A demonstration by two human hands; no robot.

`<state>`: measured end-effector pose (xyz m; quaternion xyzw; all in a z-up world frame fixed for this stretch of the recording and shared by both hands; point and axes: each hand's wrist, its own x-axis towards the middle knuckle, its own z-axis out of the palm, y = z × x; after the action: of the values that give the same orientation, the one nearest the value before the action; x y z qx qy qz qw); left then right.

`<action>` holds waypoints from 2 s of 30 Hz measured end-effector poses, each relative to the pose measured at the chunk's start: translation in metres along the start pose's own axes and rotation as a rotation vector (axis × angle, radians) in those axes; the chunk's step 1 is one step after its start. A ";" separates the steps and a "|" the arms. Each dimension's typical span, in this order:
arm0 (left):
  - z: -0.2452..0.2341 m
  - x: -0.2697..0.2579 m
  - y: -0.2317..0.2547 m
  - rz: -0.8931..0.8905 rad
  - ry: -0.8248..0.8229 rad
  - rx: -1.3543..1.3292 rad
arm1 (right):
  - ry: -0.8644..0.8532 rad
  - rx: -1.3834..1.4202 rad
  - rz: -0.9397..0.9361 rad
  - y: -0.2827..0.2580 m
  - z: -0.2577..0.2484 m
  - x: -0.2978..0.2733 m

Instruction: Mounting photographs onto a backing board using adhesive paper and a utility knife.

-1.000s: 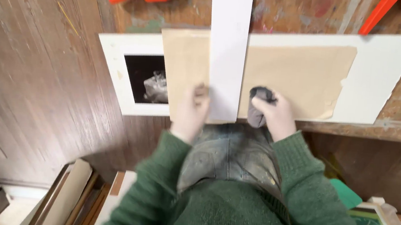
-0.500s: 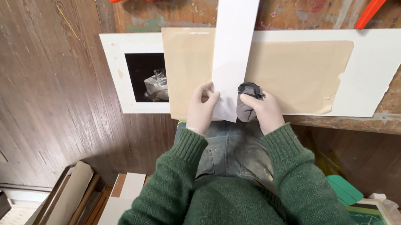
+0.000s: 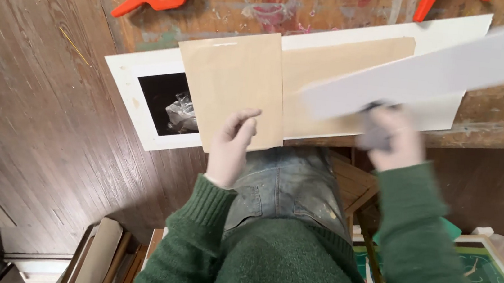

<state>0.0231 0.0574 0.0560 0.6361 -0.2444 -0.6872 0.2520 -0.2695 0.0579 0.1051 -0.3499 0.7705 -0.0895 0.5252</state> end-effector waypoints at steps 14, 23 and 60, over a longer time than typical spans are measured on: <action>-0.064 -0.026 -0.143 -0.467 -0.004 0.214 | 0.285 1.259 -0.078 0.123 -0.125 0.165; -0.058 -0.011 -0.193 -0.134 0.272 -0.719 | -0.072 0.776 0.206 0.037 0.047 0.056; 0.017 -0.048 -0.073 0.736 -0.119 0.899 | -0.155 0.604 0.012 0.069 0.117 0.046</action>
<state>0.0071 0.1439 0.0455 0.5140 -0.7306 -0.4180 0.1654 -0.2079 0.1071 -0.0146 -0.1793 0.6689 -0.2841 0.6631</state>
